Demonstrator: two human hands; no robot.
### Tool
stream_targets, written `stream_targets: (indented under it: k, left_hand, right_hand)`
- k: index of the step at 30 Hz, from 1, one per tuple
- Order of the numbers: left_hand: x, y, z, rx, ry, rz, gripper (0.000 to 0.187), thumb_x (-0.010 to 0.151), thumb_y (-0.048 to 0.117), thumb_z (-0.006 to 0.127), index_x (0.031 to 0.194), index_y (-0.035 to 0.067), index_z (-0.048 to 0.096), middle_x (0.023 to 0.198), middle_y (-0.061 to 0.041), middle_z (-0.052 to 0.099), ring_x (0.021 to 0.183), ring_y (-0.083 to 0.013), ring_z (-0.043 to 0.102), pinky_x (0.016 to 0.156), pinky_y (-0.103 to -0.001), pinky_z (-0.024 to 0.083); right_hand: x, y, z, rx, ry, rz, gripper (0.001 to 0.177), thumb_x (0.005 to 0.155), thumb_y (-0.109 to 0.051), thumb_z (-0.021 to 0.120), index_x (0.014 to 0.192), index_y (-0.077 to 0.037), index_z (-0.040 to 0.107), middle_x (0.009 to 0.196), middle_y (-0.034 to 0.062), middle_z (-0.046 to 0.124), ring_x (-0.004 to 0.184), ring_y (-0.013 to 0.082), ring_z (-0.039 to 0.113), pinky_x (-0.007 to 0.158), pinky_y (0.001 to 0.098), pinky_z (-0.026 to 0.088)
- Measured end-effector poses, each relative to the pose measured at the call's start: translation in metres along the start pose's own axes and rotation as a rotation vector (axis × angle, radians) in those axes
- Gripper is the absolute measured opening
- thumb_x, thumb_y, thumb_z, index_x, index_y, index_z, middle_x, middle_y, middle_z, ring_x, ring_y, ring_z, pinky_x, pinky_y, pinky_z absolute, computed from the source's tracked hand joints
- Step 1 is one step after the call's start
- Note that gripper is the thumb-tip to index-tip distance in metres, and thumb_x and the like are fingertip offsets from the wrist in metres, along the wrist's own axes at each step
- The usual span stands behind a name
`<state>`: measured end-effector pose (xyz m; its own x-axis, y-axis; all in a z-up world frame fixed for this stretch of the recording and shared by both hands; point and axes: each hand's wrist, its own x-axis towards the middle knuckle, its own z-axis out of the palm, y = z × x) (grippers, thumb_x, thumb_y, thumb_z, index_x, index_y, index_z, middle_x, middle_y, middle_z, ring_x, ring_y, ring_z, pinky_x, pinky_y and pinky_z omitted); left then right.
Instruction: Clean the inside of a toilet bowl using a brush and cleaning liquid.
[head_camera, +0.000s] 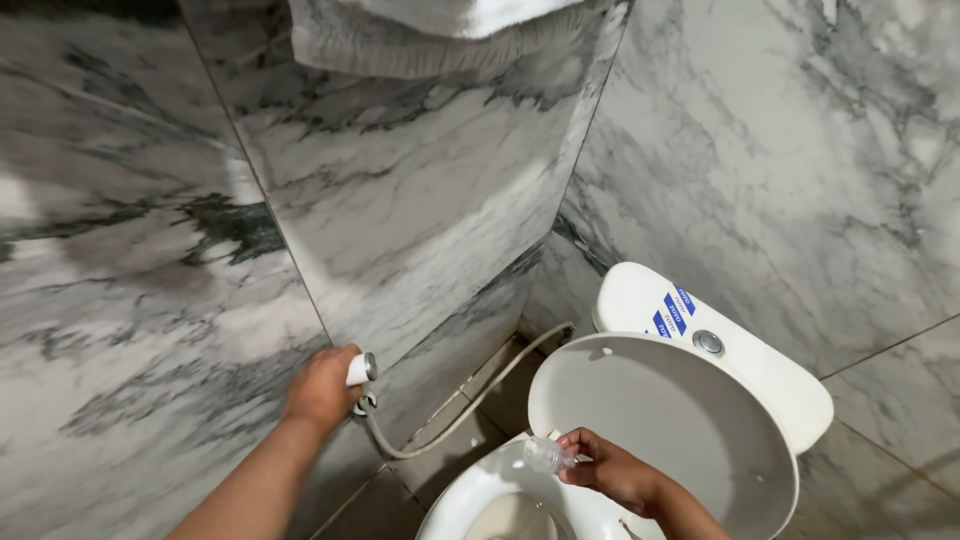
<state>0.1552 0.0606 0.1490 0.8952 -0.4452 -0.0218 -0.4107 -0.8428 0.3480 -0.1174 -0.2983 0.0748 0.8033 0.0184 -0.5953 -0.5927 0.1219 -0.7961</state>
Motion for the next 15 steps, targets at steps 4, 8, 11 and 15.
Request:
stream_targets:
  k: [4,8,11,15]
  left_hand:
    - [0.001,-0.014,0.022,0.062,-0.018,-0.007,0.036,0.074,0.012,0.082,0.103,0.016,0.062,0.114,-0.007,0.067,0.116,-0.0316,0.062,0.095,-0.046,0.053]
    - [0.008,-0.031,0.058,0.216,-0.107,0.011,0.036,0.080,0.010,0.075,0.110,0.018,0.057,0.117,-0.006,0.064,0.118,-0.0300,0.061,0.094,-0.046,0.055]
    - [0.020,-0.045,0.093,0.268,-0.069,-0.020,0.025,0.088,0.010,0.065,0.110,0.018,0.056,0.118,-0.006,0.065,0.119,-0.0294,0.062,0.093,-0.045,0.057]
    - [0.036,-0.045,0.103,0.328,-0.098,-0.101,0.018,0.096,0.012,0.056,0.114,0.016,0.053,0.121,-0.009,0.064,0.119,-0.0300,0.063,0.090,-0.046,0.059]
  right_hand:
    - [0.000,-0.003,0.001,-0.026,0.050,0.031,0.039,0.088,-0.002,0.076,0.121,-0.010,0.058,0.120,0.0019,0.056,0.117,0.0151,0.058,0.105,0.0279,0.049]
    - [0.010,0.017,-0.006,0.027,0.017,-0.003,0.041,0.088,-0.001,0.075,0.124,-0.010,0.057,0.119,0.0024,0.054,0.114,0.0164,0.057,0.105,0.0283,0.049]
    - [0.006,0.015,-0.005,0.037,0.020,-0.023,0.041,0.089,0.000,0.074,0.125,-0.009,0.056,0.121,0.0017,0.054,0.115,0.0143,0.056,0.106,0.0272,0.049]
    - [0.000,0.000,-0.004,0.159,0.065,0.024,0.044,0.090,-0.001,0.072,0.129,-0.012,0.056,0.121,0.0014,0.055,0.114,0.0137,0.058,0.101,0.0265,0.051]
